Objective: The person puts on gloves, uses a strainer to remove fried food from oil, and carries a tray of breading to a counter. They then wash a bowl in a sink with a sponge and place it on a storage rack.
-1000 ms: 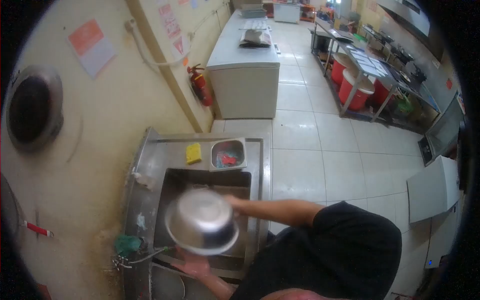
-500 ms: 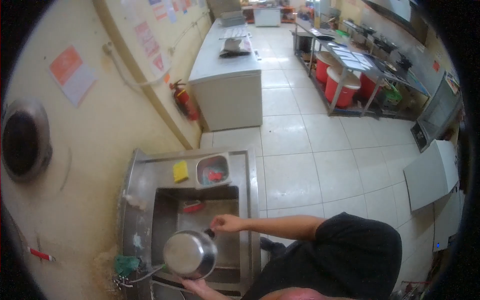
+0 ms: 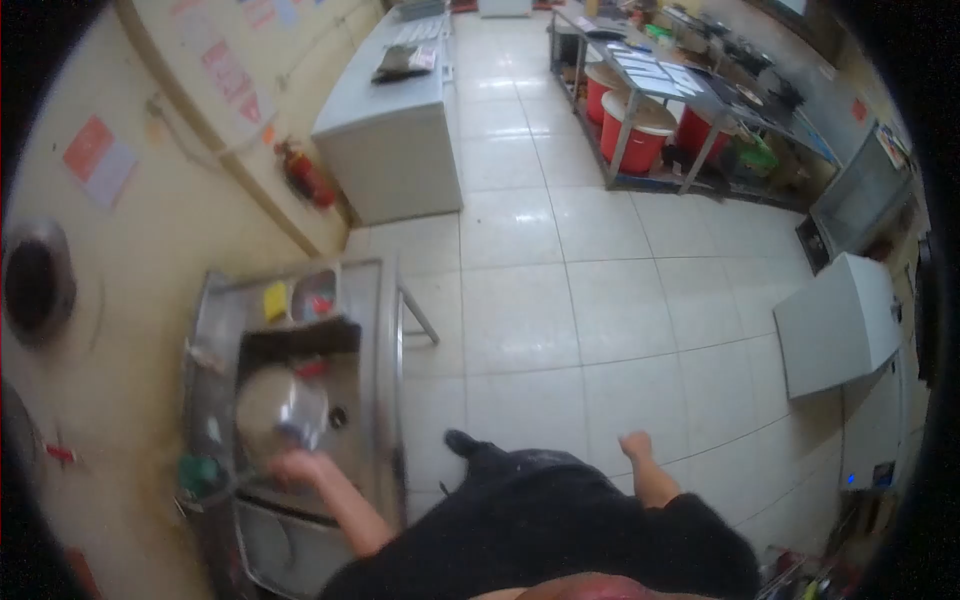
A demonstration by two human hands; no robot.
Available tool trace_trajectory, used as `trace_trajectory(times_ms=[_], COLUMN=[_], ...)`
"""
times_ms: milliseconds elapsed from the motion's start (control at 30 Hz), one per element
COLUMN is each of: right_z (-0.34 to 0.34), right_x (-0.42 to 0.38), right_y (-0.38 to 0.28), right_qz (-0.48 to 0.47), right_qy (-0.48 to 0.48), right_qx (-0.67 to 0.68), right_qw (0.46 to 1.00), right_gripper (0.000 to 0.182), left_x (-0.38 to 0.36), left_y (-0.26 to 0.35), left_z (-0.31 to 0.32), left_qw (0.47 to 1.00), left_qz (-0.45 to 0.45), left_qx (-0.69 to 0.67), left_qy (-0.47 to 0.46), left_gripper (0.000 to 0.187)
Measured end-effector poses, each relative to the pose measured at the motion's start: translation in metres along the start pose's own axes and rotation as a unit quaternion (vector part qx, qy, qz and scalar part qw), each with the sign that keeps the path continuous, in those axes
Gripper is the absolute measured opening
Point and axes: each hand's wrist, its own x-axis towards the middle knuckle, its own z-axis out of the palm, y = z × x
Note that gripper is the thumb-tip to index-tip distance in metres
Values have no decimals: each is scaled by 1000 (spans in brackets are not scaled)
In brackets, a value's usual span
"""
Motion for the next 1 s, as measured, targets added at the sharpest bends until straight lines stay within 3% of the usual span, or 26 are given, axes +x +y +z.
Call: trace_trajectory(times_ms=[33,100,133,167,200,267,400,433,467,500,533,567,600,667,733,767,800,833,867,900,933,1000], right_z=[4,83,95,108,120,95,136,129,115,123,111,99,94,113,107,179,156,157,201,246,232,190], right_x=[-17,-10,-24,-43,-70,-102,-99,-98,-96,-88,-96,-107,-111,-107,-140,-144,-176,-203,-213,-218,-229,-230], right_y=[64,215,257,288,315,326,361,358,354,357,355,363,383,410,435,445,441,446,447,440,424,398], right_qz=[44,58,60,190,317,392,304,280,299,278,281,281,327,336,404,329,481,540,496,558,559,629], right_qy=[-39,-44,-61,-47,-22,-95,-82,-45,-10,60,94,121,152,181,190,276,193,180,172,248,301,307], right_qx=[-4,0,-12,210,420,433,605,637,582,587,600,605,625,586,627,547,757,748,598,717,772,711], right_qw=[998,997,996,958,850,806,731,717,756,758,743,735,692,714,639,719,399,342,606,336,33,58], right_gripper=[49,49,49,49,48,43,35,31,27,29,33,38,38,36,31,31,27,23,21,25,30,34], left_x=[-109,-170,-254,-324,-376,-453,-580,-625,-679,-721,-739,-782,-836,-941,-1061,-1110,-1151,-1196,-1248,-1291,-1336,-1417], left_y=[36,-7,13,29,20,1,-81,-92,-88,-102,-156,-177,-197,-242,-248,-245,-238,-235,-227,-224,-210,-146], left_z=[28,24,39,48,50,46,38,31,18,8,5,-10,-20,-49,-87,-114,-139,-170,-195,-222,-252,-314], left_qw=[995,941,922,871,846,800,576,544,544,513,440,436,417,354,282,247,152,125,62,1,-45,-119], left_qz=[-39,-141,-207,-277,-327,-394,-532,-533,-546,-545,-587,-613,-625,-610,-625,-631,-609,-576,-596,-611,-615,-599], left_qx=[-30,-61,-59,-96,-89,-63,2,29,80,131,143,182,221,294,347,391,387,382,382,382,373,374], left_qy=[-90,-300,-322,-394,-412,-448,-621,-648,-632,-650,-664,-633,-622,-645,-640,-623,-676,-712,-704,-693,-693,-698], left_gripper=[45,45,43,34,35,37,26,25,25,26,26,26,25,26,24,23,17,13,13,13,14,16])
